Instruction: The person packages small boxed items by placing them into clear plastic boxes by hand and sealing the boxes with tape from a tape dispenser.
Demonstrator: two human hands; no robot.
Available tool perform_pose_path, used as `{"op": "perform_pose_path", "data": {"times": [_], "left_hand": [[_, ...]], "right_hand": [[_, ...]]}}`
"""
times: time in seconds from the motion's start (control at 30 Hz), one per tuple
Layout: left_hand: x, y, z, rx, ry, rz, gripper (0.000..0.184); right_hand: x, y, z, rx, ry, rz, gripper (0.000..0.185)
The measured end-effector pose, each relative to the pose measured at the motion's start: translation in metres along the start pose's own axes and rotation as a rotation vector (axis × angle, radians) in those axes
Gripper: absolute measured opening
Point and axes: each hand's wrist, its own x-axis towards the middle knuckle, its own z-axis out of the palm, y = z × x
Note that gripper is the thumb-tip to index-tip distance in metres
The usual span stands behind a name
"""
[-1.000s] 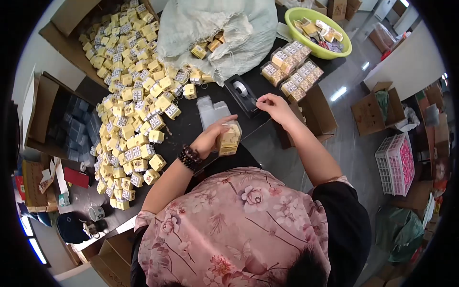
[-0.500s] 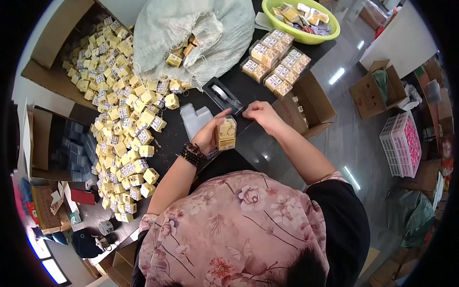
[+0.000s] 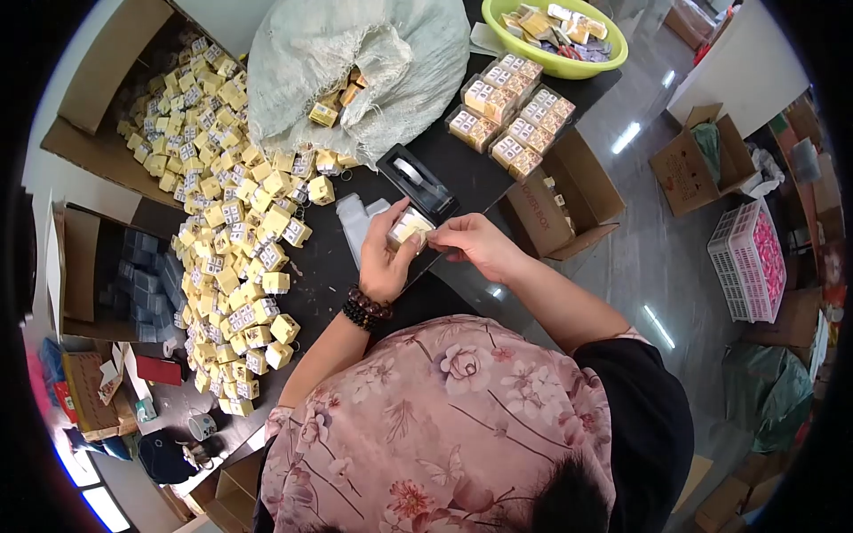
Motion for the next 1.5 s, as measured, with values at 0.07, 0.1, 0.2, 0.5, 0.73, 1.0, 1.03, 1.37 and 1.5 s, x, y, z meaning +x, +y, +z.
{"op": "perform_pose_path", "data": {"times": [0.07,0.1,0.2,0.5,0.73,1.0,1.03,1.37,1.5], "left_hand": [[-0.001,0.001,-0.002,0.019,-0.021,0.014,0.045],[-0.003,0.002,-0.001,0.017,-0.022,0.013,0.045],[-0.002,0.002,0.004,-0.542,-0.079,-0.338,0.039],[0.021,-0.017,0.006,-0.848,-0.247,-0.806,0.048],[0.021,-0.019,0.005,-0.821,-0.279,-0.822,0.053],[0.021,-0.014,0.005,-0.933,-0.244,-0.852,0.050],[0.018,-0.018,0.004,-0.931,-0.244,-0.851,0.050],[0.010,-0.004,0.000,-1.005,0.192,-0.584,0.046],[0.009,0.019,-0.008,-1.098,0.218,-0.585,0.046]], "right_hand": [[-0.002,-0.001,0.003,0.018,-0.014,0.018,0.015],[-0.001,0.002,0.002,0.018,-0.012,0.019,0.015],[0.005,0.013,-0.001,-0.086,-0.073,-0.186,0.024],[0.038,0.004,-0.018,-0.703,0.535,-0.761,0.017],[0.054,-0.024,-0.049,-0.088,0.035,-0.057,0.008],[0.060,0.022,-0.068,-0.243,0.151,-0.143,0.009],[0.064,0.025,-0.071,-0.256,0.094,-0.182,0.009],[-0.003,-0.005,0.007,0.059,-0.069,-0.118,0.013],[-0.008,-0.005,0.027,-0.205,0.027,-0.130,0.015]]}}
